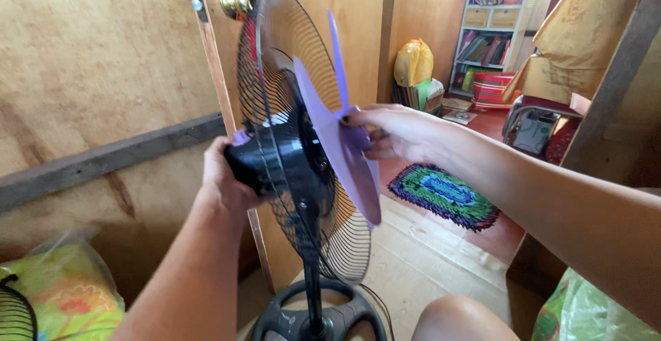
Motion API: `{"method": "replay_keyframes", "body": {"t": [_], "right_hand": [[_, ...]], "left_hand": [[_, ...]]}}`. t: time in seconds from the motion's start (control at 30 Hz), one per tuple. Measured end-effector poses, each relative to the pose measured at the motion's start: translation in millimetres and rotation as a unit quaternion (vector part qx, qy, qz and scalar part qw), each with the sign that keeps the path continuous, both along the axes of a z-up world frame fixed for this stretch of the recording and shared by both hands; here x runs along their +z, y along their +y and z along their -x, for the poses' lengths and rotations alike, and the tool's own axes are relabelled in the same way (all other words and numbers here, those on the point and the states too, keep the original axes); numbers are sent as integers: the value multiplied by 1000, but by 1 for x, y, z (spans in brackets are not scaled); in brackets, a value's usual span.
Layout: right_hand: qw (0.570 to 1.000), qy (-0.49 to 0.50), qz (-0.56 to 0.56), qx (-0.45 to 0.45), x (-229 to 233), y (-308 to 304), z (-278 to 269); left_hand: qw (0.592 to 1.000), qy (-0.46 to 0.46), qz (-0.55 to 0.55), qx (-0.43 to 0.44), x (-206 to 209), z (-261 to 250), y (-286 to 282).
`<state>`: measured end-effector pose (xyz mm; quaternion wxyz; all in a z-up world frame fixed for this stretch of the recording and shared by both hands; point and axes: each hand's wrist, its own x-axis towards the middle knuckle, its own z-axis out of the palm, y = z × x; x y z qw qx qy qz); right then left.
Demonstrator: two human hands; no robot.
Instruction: The person assembles a standing fan by attaching the purple fan blade to the motor shaft, securing it with a nut, and then attaching the front and rear protective grilles. The person repeatedly removes and reattaches components during the process.
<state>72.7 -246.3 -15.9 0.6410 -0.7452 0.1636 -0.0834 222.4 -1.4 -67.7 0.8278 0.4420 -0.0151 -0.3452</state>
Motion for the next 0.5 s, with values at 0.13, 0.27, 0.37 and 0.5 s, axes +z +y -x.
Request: {"method": "replay_keyframes", "body": {"t": [0.13, 0.27, 0.37, 0.5], "right_hand": [[1000, -15, -6, 9, 0, 1, 15], [999, -30, 39, 4, -2, 1, 17], [999, -33, 12, 12, -4, -8, 13], [997, -58, -57, 17, -2, -40, 25]], "left_hand": [[999, 43, 25, 18, -3, 3, -4], [998, 49, 30, 23, -4, -1, -5], [999, 29, 38, 24, -3, 1, -8], [998, -9, 20, 53, -4, -1, 8]]}}
